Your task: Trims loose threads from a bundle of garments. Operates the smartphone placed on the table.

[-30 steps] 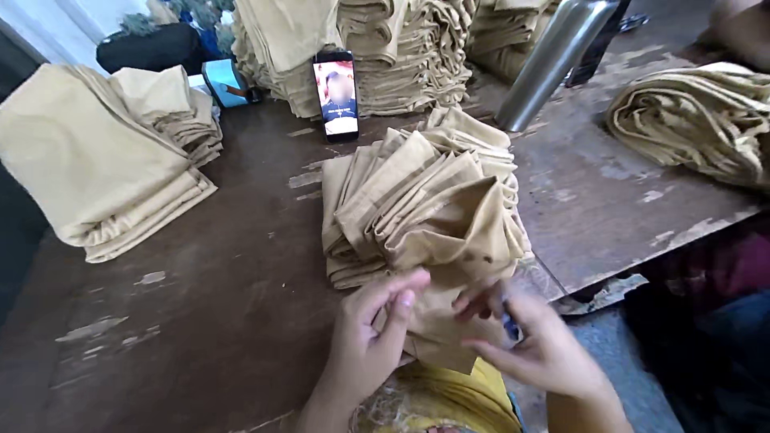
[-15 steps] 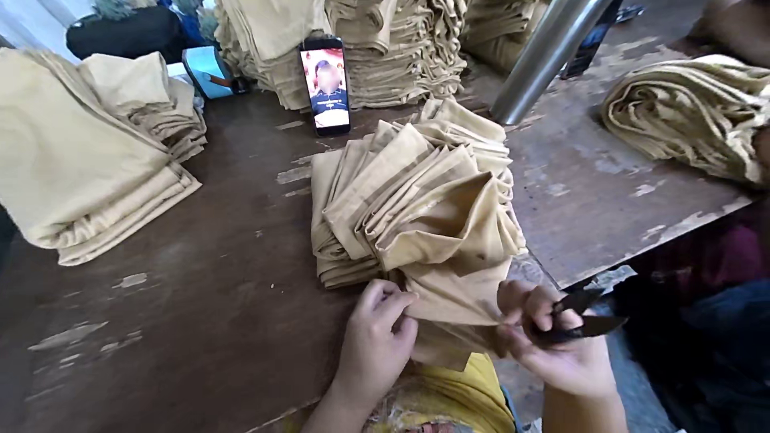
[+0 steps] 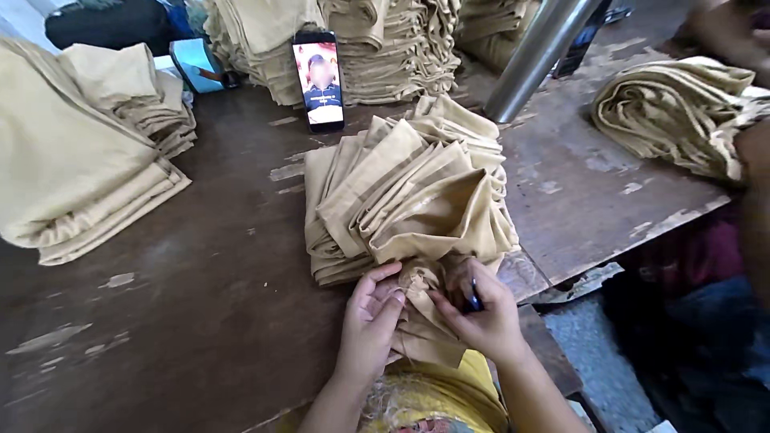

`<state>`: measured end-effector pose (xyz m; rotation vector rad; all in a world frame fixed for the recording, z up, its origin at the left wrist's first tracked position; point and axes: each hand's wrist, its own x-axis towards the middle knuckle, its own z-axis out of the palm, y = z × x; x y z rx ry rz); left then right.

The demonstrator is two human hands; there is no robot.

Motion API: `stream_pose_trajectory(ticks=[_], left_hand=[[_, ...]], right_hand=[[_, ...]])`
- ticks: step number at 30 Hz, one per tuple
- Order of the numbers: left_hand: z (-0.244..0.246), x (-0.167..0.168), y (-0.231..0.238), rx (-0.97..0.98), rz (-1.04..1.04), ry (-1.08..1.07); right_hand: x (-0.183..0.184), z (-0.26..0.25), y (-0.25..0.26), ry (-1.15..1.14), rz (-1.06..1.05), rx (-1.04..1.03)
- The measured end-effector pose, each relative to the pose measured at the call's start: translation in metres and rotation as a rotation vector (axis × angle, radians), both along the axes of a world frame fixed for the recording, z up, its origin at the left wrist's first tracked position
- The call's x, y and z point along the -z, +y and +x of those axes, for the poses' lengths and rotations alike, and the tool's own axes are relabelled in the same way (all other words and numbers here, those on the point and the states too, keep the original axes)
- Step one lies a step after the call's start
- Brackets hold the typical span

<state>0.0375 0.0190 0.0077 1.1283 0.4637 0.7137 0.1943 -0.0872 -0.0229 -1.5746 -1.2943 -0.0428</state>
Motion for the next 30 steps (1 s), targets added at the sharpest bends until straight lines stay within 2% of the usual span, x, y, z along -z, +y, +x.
stream_pose_trajectory(ticks=[3,6,11,17,22,30], left_hand=[[0.001,0.007,-0.004,0.009,0.030,-0.136],[0.008,0.014,-0.008,-0.070,0.094,-0.160],[0.010,0.017,-0.012,-0.213,0.173,-0.093],[0.003,0.019,-0.012,-0.145,0.175,-0.143],[0.001,0.020,-0.013,-0.132,0.190,-0.142],[-0.002,0.020,-0.013,-0.141,0.199,-0.148]], right_hand=[[-0.010,-0.001,-0.004,0.095,0.083,-0.168],[-0.020,-0.004,-0.006,0.054,0.059,-0.226],[-0.017,-0.008,-0.018,-0.047,-0.184,-0.127],[-0.006,-0.011,-0.035,-0.171,-0.333,0.014],[-0.001,-0.017,-0.028,-0.290,-0.308,0.103],[0.001,-0.019,-0.022,-0.269,-0.269,0.144]])
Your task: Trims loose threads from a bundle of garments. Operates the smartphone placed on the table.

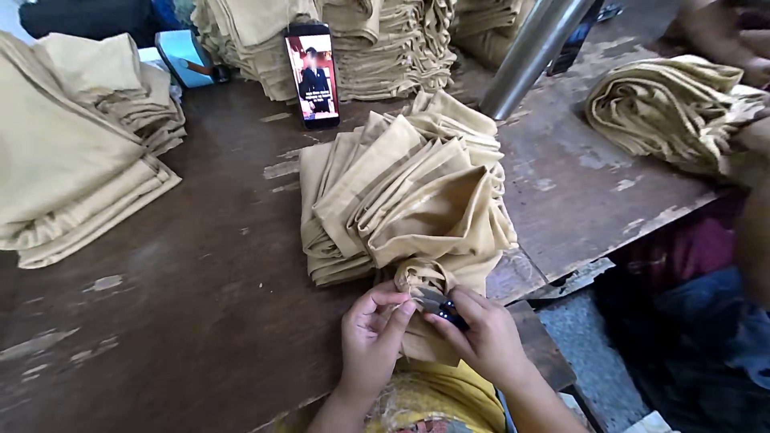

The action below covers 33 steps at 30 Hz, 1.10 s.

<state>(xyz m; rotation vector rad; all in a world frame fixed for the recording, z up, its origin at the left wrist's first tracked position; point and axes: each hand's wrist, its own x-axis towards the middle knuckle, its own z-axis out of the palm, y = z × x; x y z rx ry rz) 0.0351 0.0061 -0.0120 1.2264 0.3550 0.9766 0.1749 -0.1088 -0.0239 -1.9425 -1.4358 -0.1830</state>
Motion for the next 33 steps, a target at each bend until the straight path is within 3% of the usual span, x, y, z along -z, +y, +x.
stream_pose_trajectory(ticks=[8,18,23,33], left_hand=[[0.001,0.000,-0.001,-0.040,0.160,0.043],[0.006,0.003,0.005,-0.058,-0.068,-0.014],[0.001,0.002,0.003,-0.005,-0.158,-0.047],[0.000,0.003,0.003,0.035,-0.113,-0.093]], right_hand=[[-0.005,-0.004,0.016,0.022,0.020,-0.005],[0.000,0.003,0.006,0.239,0.033,-0.110],[0.002,0.002,0.007,0.193,0.031,-0.129],[0.000,-0.002,0.020,0.079,0.056,-0.127]])
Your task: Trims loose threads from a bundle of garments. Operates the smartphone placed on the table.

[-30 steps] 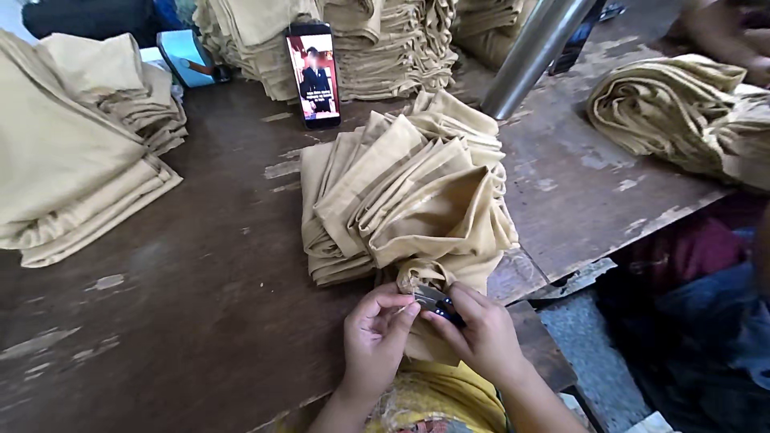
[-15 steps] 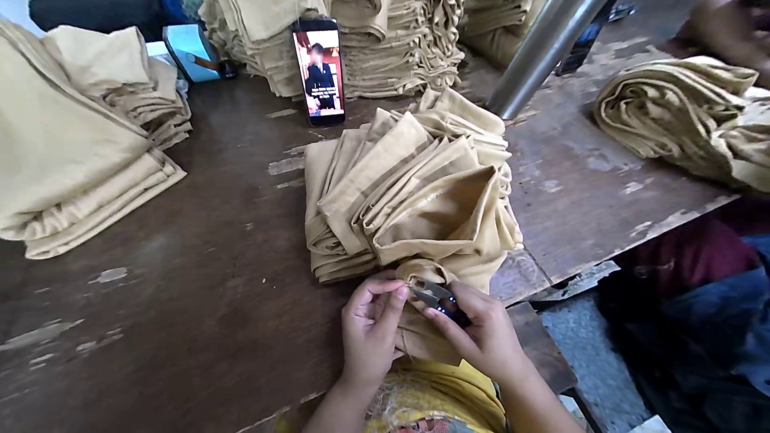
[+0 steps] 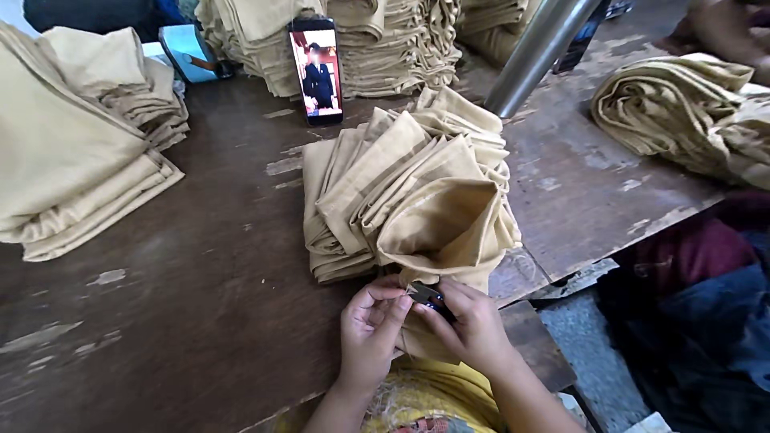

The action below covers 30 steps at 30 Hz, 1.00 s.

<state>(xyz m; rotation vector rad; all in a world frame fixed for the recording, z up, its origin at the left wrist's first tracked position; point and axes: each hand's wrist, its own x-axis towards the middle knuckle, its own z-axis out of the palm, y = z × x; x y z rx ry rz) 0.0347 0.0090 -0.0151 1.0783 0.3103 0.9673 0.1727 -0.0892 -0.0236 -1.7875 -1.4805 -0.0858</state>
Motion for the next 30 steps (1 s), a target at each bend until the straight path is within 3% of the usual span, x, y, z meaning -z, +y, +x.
stream_pose_trajectory(ticks=[7,13,16,20,26,30], left_hand=[[-0.002,0.003,0.001,0.021,0.025,-0.001],[0.005,0.001,-0.003,-0.090,0.167,0.068],[0.008,-0.001,-0.003,-0.136,0.179,0.126],[0.009,0.000,0.000,-0.108,0.126,0.119],[0.008,-0.002,0.001,-0.062,0.033,0.122],[0.006,-0.002,0.000,-0.017,-0.013,0.118]], right_hand=[[-0.007,0.009,-0.001,0.079,0.038,-0.095],[-0.057,0.043,0.023,0.057,0.241,-0.270],[-0.078,0.067,0.063,-0.004,0.126,-0.324],[-0.076,0.081,0.092,0.070,-0.002,-0.336],[-0.058,0.064,0.046,0.004,0.336,-0.261],[-0.033,0.034,0.000,0.256,0.227,-0.208]])
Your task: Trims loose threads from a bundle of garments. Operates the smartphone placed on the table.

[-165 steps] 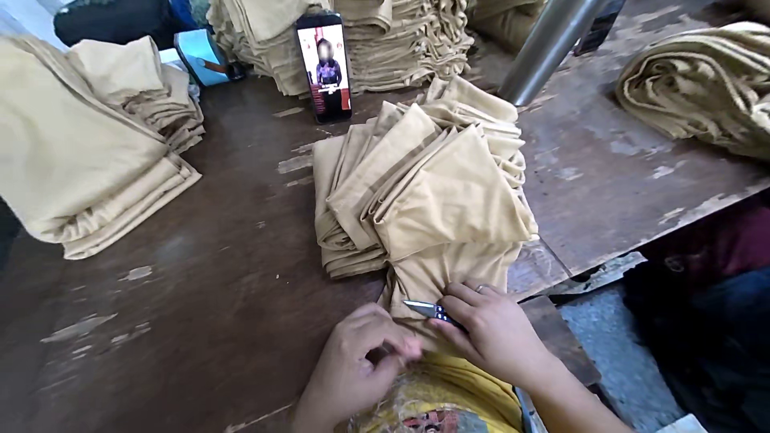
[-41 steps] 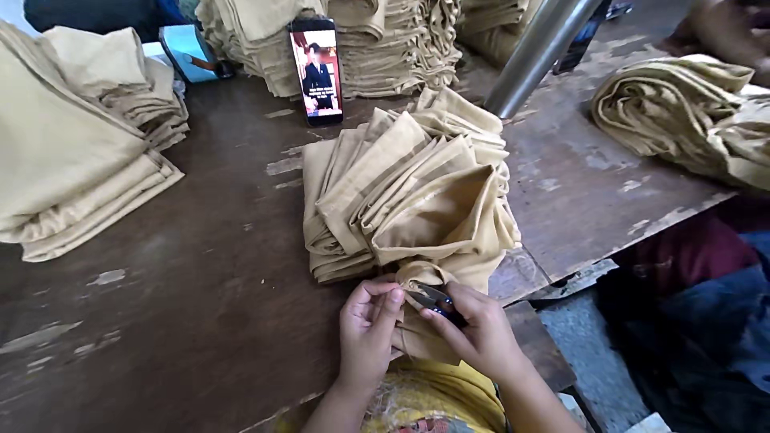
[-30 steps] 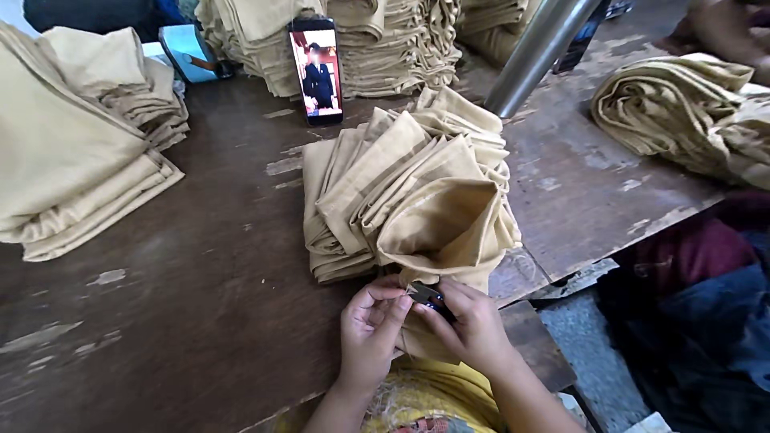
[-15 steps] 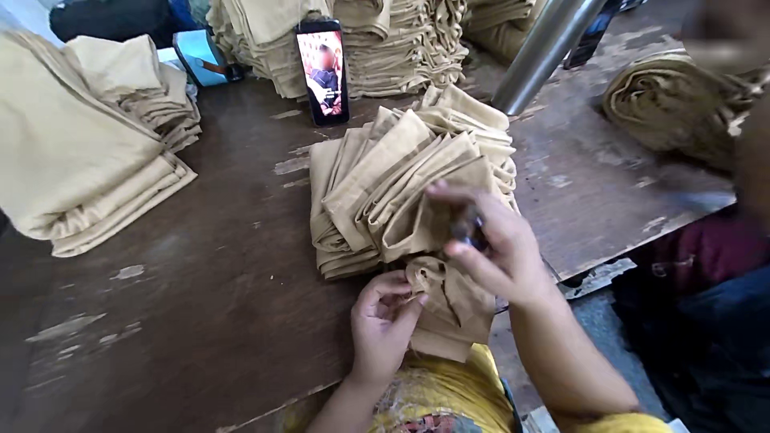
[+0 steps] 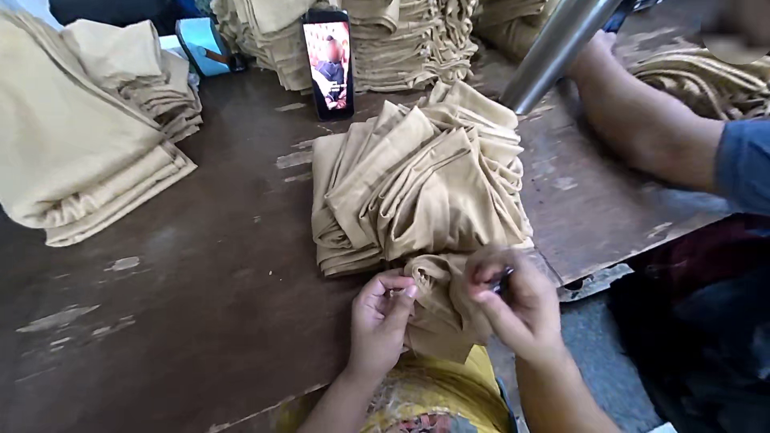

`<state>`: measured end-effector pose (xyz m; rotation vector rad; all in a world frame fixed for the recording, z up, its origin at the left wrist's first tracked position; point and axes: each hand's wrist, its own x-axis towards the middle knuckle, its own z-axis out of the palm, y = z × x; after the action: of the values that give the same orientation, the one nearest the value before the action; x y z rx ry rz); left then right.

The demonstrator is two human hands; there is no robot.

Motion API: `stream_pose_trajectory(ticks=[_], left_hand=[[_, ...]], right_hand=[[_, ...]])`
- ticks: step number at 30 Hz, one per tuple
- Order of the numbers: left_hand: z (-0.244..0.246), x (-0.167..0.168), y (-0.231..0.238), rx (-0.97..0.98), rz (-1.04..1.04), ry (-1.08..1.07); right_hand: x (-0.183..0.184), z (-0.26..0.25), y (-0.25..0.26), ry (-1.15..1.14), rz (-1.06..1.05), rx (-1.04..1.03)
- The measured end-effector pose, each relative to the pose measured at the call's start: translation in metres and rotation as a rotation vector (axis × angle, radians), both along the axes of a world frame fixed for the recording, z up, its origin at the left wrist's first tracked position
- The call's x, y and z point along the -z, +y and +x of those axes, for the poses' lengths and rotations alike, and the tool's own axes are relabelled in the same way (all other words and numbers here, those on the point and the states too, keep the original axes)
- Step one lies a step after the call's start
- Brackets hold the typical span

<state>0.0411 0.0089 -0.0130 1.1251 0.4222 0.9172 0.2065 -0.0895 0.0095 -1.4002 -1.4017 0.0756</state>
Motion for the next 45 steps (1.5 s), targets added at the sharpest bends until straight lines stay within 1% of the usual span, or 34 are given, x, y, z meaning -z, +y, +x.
stream_pose_trajectory(ticks=[1,3,5,7,11,18,24,29,35,37,40,42,45], left_hand=[[-0.001,0.000,0.000,0.009,-0.011,-0.012],[-0.002,0.000,0.000,0.026,-0.040,-0.027],[-0.004,0.000,-0.001,0.039,-0.049,-0.039],[-0.004,0.003,-0.002,0.044,-0.025,-0.058],[-0.005,0.005,-0.002,0.037,0.074,-0.080],[-0.006,0.003,-0.003,-0.003,0.173,-0.019],[-0.008,0.007,-0.002,0.008,0.103,-0.057],[-0.008,0.007,-0.002,0.023,0.050,-0.097],[-0.008,0.007,-0.002,0.031,0.043,-0.107],[-0.008,0.007,-0.002,0.034,0.053,-0.103],[-0.008,0.006,-0.002,0.035,0.051,-0.103],[-0.007,0.007,-0.002,0.029,0.042,-0.115],[-0.006,0.007,-0.001,0.005,0.032,-0.105]], right_hand=[[0.007,-0.006,-0.007,0.026,-0.058,-0.004],[0.019,-0.015,-0.014,0.000,-0.173,0.036],[0.029,-0.020,-0.017,-0.072,-0.269,0.103],[0.034,-0.024,-0.017,-0.169,-0.301,0.172],[0.034,-0.030,-0.012,-0.275,-0.285,0.252],[0.029,-0.044,-0.005,-0.278,-0.297,0.295],[0.027,-0.039,-0.011,-0.206,-0.314,0.255],[0.026,-0.036,-0.018,-0.245,-0.339,0.252],[0.025,-0.040,-0.014,-0.243,-0.349,0.260],[0.025,-0.041,-0.012,-0.190,-0.309,0.220],[0.025,-0.039,-0.014,-0.028,-0.161,0.053],[0.024,-0.037,-0.014,0.004,-0.123,0.028],[0.023,-0.032,-0.016,-0.116,-0.268,0.141]])
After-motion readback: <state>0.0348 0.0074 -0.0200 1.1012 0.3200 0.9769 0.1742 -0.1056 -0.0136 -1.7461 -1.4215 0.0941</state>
